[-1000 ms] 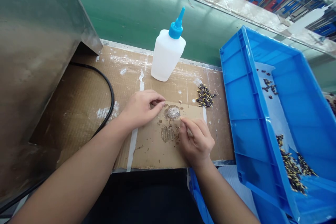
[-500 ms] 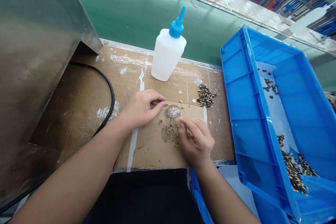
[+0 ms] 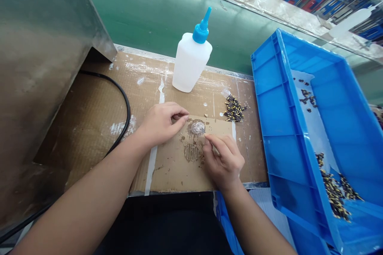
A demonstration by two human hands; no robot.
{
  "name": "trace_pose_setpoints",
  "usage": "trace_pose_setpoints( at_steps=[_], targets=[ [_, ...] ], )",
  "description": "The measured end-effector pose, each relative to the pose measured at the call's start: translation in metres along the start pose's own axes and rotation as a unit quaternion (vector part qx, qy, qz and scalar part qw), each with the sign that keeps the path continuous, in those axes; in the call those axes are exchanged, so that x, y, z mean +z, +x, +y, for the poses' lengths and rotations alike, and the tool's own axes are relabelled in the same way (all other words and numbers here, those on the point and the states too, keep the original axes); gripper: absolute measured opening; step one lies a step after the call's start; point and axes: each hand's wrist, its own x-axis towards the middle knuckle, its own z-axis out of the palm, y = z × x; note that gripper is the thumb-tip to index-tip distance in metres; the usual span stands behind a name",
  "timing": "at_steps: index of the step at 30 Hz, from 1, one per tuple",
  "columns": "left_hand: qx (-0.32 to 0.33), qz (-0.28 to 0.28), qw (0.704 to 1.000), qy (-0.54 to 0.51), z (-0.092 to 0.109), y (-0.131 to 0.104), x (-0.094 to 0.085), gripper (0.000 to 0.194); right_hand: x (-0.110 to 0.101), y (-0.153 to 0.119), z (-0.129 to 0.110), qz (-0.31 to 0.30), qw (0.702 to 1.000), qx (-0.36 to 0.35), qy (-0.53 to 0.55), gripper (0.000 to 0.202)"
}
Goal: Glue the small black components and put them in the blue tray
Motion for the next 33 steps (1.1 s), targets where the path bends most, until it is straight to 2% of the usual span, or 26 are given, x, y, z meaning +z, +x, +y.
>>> trace_pose_setpoints(
  at_steps=[3,11,16,24,30,33],
  targets=[
    [0.002,0.001,1.0,-0.001,-0.0006,0.0,0.0004,0.016,-0.0006,-0.0003,0.0,0.016,1.0,-0.013,0.005,0.029],
    [0.007,0.001,1.0,-0.004,-0.0013,0.0,0.0002,0.015,-0.0002,0.0003,0.0014,-0.009,1.0,0.003,0.006,0.027],
    [0.003,0.0,1.0,-0.005,-0.0007,0.0001,-0.0001,0.015,-0.0018,0.0004,-0.0007,0.024,0.999,-0.022,0.017,0.033],
    [0.005,0.001,1.0,-0.007,-0.0012,-0.0009,0.0001,0.015,0.0007,0.0015,0.0004,-0.006,1.0,-0.008,0.012,0.028],
    [0.006,0.002,1.0,-0.003,-0.0007,0.0,0.0006,0.015,0.0002,-0.0001,0.0015,-0.011,1.0,0.005,0.001,0.027],
    [0.005,0.001,1.0,-0.005,-0.0001,0.0,0.0,0.015,-0.0002,-0.0006,0.0015,0.005,1.0,0.0,0.006,0.029]
  ],
)
